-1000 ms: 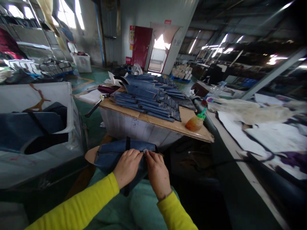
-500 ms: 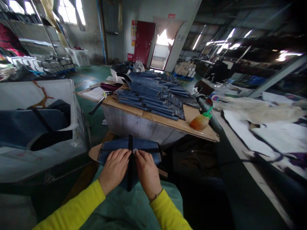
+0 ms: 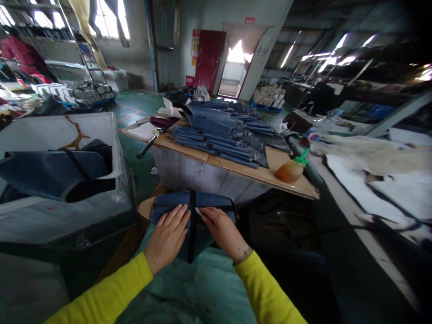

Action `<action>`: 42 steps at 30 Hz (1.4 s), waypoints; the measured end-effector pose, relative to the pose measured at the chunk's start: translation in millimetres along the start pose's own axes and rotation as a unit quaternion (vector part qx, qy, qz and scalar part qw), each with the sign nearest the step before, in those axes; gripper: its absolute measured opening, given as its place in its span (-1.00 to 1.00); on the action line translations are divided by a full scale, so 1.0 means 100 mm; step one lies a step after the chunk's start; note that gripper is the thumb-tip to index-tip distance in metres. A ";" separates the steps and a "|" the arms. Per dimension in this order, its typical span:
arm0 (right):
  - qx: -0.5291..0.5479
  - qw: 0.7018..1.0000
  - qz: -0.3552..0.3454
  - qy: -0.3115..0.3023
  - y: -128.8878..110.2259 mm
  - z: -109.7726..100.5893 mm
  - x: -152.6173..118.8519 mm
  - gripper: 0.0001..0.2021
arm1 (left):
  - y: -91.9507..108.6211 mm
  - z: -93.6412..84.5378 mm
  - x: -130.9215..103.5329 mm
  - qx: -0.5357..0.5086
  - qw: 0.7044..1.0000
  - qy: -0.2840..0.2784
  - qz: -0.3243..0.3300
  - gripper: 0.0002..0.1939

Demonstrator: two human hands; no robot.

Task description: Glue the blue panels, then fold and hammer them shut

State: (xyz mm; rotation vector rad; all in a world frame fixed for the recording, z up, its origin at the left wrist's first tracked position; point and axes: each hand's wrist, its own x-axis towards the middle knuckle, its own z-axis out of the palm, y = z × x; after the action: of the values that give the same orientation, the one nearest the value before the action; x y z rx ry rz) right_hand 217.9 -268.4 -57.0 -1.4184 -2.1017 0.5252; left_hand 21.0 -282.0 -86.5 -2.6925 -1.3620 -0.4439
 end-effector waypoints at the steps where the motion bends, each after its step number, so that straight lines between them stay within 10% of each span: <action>1: -0.003 1.000 -0.006 -0.018 0.00 -0.04 0.03 -0.73 | -0.01 -0.01 0.02 -0.002 1.000 0.002 -0.003 -0.54; 9: -0.050 0.992 -0.046 -0.108 -0.03 -0.16 0.17 -0.71 | -0.04 0.02 -0.02 -0.024 1.000 -0.007 0.012 -0.54; 32: -0.044 0.989 -0.056 -0.126 0.00 -0.24 0.24 -0.74 | -0.04 -0.22 0.30 -0.072 0.996 0.013 -0.059 -0.79; 42: -0.148 0.975 -0.105 -0.131 -0.09 -0.12 0.23 -0.75 | -0.05 -0.05 0.28 -0.110 0.994 0.013 0.000 -0.71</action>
State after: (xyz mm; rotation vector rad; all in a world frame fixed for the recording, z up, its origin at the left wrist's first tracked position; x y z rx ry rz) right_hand 211.8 -249.9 -36.9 -1.3138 -2.5953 0.3389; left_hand 31.3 -258.3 -74.1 -2.8463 -1.3825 -0.6618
